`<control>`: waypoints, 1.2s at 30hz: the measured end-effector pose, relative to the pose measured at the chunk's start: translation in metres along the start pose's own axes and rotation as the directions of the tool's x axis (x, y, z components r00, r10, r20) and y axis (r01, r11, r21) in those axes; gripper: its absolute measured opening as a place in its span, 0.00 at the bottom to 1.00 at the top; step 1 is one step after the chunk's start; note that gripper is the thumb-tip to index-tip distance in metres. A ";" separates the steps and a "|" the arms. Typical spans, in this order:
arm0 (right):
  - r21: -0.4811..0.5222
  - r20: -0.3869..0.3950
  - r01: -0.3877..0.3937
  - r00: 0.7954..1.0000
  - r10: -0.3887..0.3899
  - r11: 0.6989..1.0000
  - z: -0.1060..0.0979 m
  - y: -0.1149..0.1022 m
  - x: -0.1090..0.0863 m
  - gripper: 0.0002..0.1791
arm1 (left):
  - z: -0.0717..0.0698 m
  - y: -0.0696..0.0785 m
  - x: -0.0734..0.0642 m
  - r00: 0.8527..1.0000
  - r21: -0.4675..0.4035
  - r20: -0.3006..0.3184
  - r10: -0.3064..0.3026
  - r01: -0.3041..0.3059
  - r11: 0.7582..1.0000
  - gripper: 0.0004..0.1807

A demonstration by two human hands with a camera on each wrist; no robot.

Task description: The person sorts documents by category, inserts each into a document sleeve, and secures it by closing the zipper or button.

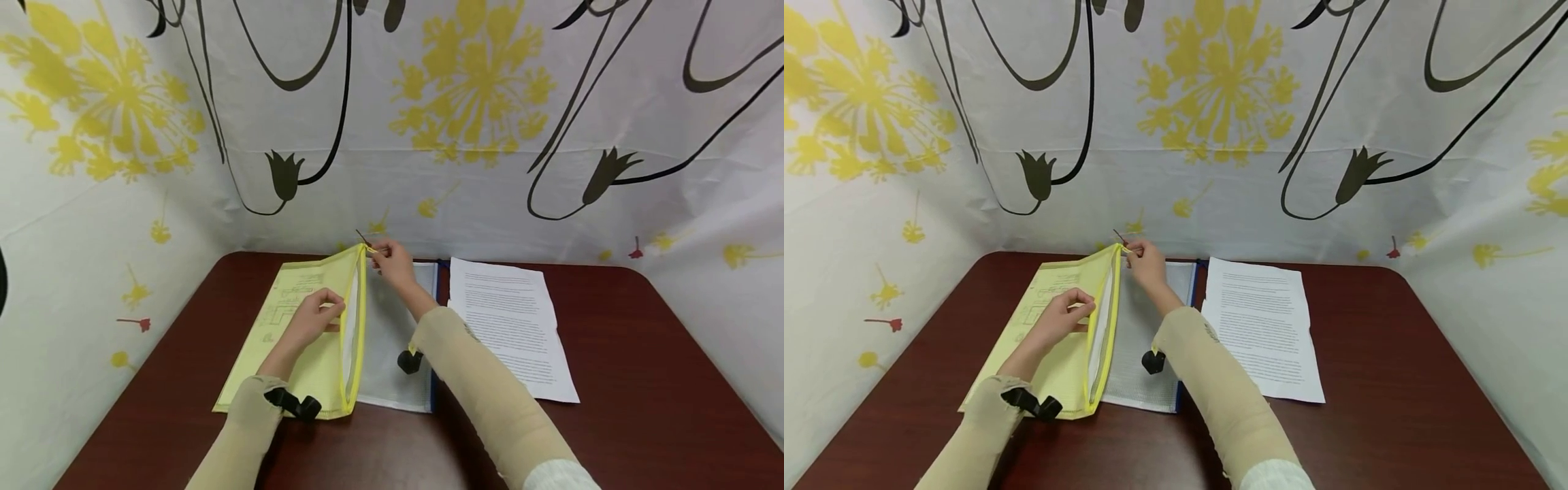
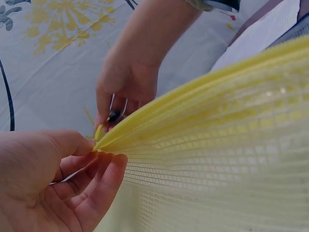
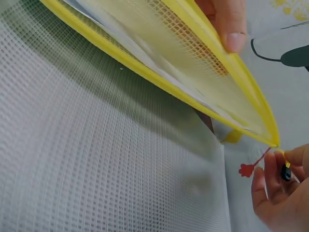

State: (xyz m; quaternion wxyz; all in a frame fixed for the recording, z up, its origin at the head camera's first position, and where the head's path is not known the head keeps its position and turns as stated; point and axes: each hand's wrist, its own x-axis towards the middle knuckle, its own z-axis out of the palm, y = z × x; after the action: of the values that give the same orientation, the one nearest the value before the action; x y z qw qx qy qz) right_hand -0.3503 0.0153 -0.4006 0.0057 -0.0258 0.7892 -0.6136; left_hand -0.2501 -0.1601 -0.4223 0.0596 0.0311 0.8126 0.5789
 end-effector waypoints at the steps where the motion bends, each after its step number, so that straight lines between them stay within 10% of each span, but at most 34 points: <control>1: -0.002 -0.009 -0.005 1.000 0.005 1.000 -0.001 0.000 -0.001 0.12 | 0.001 -0.001 0.001 1.000 0.003 -0.002 -0.002 0.002 1.000 0.09; 24: -0.059 -0.033 -0.070 0.997 0.068 0.996 -0.013 0.029 -0.004 0.09 | 0.038 -0.009 0.016 0.994 0.257 -0.066 -0.082 0.097 0.962 0.05; 29: -0.072 -0.043 -0.080 0.996 0.077 0.994 -0.015 0.035 -0.003 0.10 | 0.032 0.000 0.029 0.996 0.334 -0.048 -0.074 0.086 0.939 0.08; 36: -0.068 -0.043 -0.092 0.995 0.089 0.993 -0.015 0.042 -0.002 0.09 | 0.027 -0.002 0.062 0.998 0.257 -0.064 -0.023 0.039 0.966 0.15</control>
State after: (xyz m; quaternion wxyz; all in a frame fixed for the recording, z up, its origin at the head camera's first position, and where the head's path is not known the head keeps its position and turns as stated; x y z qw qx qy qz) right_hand -0.3507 0.0400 -0.4376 0.0169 0.0222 0.8104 -0.5852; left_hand -0.3075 -0.1283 -0.4364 0.0392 0.0084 0.8828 0.4681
